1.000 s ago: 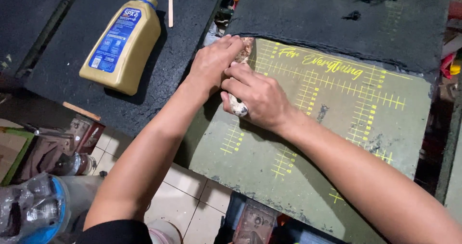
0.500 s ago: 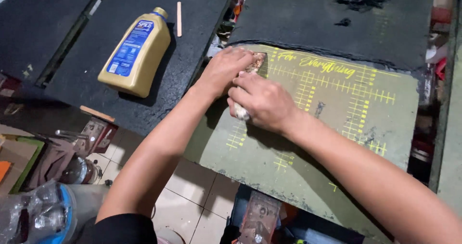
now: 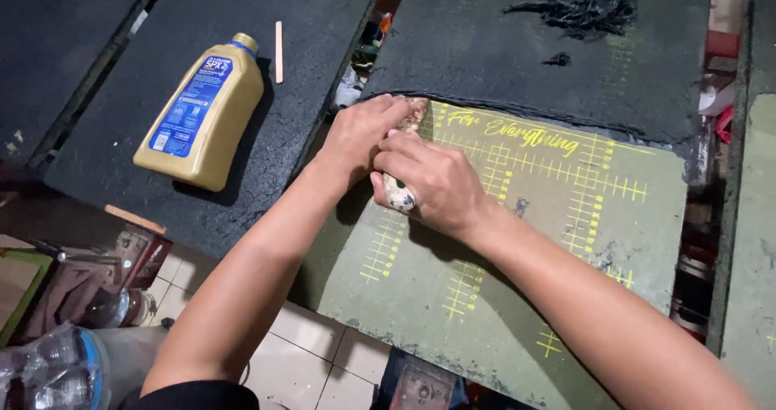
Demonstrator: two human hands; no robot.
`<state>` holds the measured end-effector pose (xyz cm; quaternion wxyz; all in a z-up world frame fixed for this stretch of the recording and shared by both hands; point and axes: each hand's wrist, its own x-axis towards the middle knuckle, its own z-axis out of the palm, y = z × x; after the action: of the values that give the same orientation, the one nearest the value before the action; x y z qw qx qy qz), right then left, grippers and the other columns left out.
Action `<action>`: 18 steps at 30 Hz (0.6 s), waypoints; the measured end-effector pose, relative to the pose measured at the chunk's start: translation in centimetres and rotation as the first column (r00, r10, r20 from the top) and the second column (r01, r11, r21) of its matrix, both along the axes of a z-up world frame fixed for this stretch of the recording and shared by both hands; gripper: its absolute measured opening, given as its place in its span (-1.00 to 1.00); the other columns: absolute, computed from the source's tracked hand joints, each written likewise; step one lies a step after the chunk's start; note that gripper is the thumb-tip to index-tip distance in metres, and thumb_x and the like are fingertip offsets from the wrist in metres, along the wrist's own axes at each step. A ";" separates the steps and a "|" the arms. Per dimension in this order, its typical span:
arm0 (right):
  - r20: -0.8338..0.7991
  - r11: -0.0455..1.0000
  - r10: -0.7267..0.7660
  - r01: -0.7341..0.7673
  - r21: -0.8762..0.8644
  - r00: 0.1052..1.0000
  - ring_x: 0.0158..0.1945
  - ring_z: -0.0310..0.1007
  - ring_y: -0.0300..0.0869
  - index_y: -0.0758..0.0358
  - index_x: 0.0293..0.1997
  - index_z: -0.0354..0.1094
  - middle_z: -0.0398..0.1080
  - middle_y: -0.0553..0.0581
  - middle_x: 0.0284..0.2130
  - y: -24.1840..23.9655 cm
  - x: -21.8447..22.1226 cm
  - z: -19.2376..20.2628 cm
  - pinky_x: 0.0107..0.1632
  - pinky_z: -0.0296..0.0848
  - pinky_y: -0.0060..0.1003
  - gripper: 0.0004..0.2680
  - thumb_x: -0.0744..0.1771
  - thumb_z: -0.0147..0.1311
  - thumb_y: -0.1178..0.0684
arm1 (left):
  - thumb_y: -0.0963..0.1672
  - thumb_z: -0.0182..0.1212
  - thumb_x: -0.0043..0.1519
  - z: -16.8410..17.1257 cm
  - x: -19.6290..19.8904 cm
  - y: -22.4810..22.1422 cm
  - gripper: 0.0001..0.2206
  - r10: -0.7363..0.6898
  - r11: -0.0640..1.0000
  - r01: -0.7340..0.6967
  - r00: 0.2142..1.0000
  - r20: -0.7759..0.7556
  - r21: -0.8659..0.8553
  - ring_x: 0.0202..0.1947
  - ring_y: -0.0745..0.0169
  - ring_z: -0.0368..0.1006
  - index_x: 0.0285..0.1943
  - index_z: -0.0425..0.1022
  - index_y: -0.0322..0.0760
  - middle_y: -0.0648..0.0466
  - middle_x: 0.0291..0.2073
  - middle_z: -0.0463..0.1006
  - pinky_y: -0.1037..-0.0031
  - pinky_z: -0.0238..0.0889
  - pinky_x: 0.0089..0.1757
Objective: Scraping and wiping off adhesive residue from a screen printing platen using a putty knife and a cloth.
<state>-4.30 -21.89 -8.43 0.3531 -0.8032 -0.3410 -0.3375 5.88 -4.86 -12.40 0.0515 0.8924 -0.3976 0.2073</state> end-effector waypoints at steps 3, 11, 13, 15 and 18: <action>0.025 0.999 -0.008 0.009 -0.032 1.000 -0.03 0.62 -0.04 0.04 -0.19 0.51 0.55 0.06 -0.17 -0.1 -0.1 -1.2 0.05 0.59 -0.17 -0.93 0.32 0.22 0.00 | -0.02 -0.01 0.26 -0.9 -0.1 0.0 -0.69 0.024 1.000 -0.024 0.999 0.034 -0.006 0.13 0.14 0.49 0.18 0.35 0.02 0.14 -0.02 0.55 0.34 0.40 0.05; 0.232 0.997 -0.038 0.053 -0.059 0.972 -0.07 0.62 0.03 0.15 -0.25 0.49 0.55 0.14 -0.22 1.1 -0.1 0.2 -0.01 0.61 -0.16 -0.95 0.30 0.26 0.08 | -0.09 -0.01 0.32 1.3 -1.3 -0.3 -0.74 0.002 0.988 -0.015 0.997 -0.083 -0.153 0.19 -0.01 0.46 0.20 0.36 -0.01 0.02 -0.05 0.56 0.18 0.39 0.08; 0.252 0.996 -0.031 0.053 -0.078 0.967 -0.05 0.61 0.03 0.14 -0.23 0.49 0.55 0.14 -0.19 1.0 -0.6 -1.5 0.00 0.60 -0.16 -0.92 0.30 0.27 0.06 | -0.09 0.01 0.33 0.3 -1.0 0.2 -0.76 -0.020 0.989 0.014 0.999 -0.035 -0.146 0.19 0.03 0.46 0.17 0.39 0.00 0.05 -0.02 0.59 0.22 0.40 0.09; 0.296 0.994 -0.035 0.065 -0.090 0.954 -0.03 0.61 0.04 0.13 -0.21 0.48 0.55 0.14 -0.16 1.4 -1.0 -0.8 0.00 0.60 -0.16 -0.90 0.29 0.29 0.03 | -0.09 0.02 0.33 1.3 -0.4 1.4 -0.77 -0.051 0.990 0.056 0.998 0.039 -0.130 0.20 0.07 0.47 0.15 0.42 0.00 0.09 0.00 0.61 0.26 0.40 0.10; 0.327 0.985 -0.031 0.083 -0.148 0.945 0.05 0.57 0.07 0.06 -0.17 0.45 0.53 0.16 -0.10 3.7 -2.6 0.2 0.12 0.55 -0.09 -0.87 0.34 0.19 -0.09 | -0.12 0.05 0.29 2.1 -1.1 4.6 -0.72 -0.150 0.970 0.140 0.988 -0.034 -0.197 0.23 0.05 0.44 0.17 0.50 0.02 0.12 0.11 0.60 0.17 0.34 0.09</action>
<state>-6.87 -18.21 -8.21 0.2169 -0.7723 -0.3968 -0.4461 4.79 -0.22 -10.29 0.1631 0.8564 -0.4381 0.2190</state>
